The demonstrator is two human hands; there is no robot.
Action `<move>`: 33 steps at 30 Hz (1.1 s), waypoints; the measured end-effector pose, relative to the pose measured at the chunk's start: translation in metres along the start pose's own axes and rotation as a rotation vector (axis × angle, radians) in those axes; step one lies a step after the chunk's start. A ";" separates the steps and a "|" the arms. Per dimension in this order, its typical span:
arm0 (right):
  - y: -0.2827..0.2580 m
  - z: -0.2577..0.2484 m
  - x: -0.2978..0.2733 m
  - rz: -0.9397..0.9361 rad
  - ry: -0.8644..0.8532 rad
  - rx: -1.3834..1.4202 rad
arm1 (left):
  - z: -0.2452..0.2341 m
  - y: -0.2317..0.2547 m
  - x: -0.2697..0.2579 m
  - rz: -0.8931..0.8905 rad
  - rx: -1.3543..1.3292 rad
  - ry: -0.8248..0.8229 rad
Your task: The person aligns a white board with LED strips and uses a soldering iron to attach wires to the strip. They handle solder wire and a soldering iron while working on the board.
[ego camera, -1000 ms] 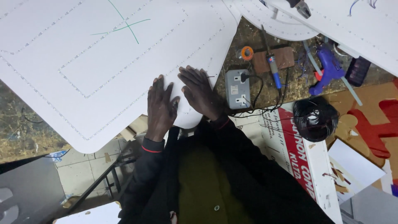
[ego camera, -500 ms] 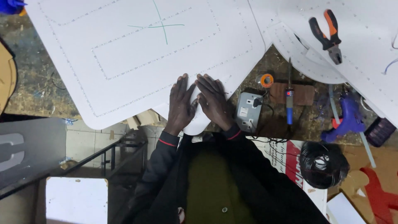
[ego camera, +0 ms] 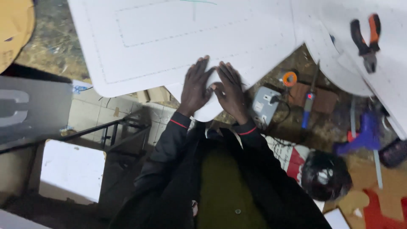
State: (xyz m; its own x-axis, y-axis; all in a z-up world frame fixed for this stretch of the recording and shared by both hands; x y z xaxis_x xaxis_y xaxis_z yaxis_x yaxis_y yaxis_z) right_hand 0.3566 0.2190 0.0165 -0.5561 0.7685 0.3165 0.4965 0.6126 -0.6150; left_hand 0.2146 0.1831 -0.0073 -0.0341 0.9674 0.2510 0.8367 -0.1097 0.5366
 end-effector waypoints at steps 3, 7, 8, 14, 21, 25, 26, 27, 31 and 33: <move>0.012 0.006 -0.025 0.289 -0.055 0.180 | 0.000 0.001 0.001 0.047 -0.006 0.099; -0.027 -0.042 -0.058 0.342 0.192 0.603 | -0.004 0.009 0.005 0.124 -0.002 0.036; -0.026 -0.041 -0.074 0.360 0.218 0.677 | -0.006 0.008 0.003 0.116 0.040 0.045; -0.050 -0.097 -0.139 0.495 0.492 0.548 | -0.020 0.011 0.001 0.102 -0.120 -0.019; -0.030 -0.148 -0.217 0.687 0.723 0.458 | -0.013 0.118 -0.034 0.088 -0.486 -0.162; 0.003 -0.162 -0.243 0.698 0.755 0.385 | 0.001 0.162 -0.053 0.137 -0.553 -0.193; 0.011 -0.166 -0.250 0.708 0.768 0.402 | 0.004 0.168 -0.057 0.162 -0.555 -0.165; 0.020 -0.170 -0.257 0.719 0.781 0.419 | 0.008 0.174 -0.061 0.188 -0.556 -0.136; 0.030 -0.184 -0.256 0.646 0.676 0.471 | 0.019 0.184 -0.065 0.125 -0.559 -0.016; 0.037 -0.195 -0.252 0.603 0.586 0.547 | 0.026 0.199 -0.061 0.131 -0.569 0.046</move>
State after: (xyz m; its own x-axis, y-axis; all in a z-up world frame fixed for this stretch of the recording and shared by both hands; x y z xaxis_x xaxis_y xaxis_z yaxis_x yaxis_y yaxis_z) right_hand 0.6449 0.0834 0.0545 0.1767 0.9826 0.0581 0.1304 0.0352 -0.9908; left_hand 0.3979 0.1078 0.0631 0.0153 0.9278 0.3727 0.4108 -0.3457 0.8437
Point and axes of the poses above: each hand's wrist, its own x-axis towards the middle knuckle, its own z-axis out of the palm, y = z × x, the point moved 8 cm from there along x, towards the middle knuckle, and after that the axes turned 3 degrees about y, right-handed, at the moved point
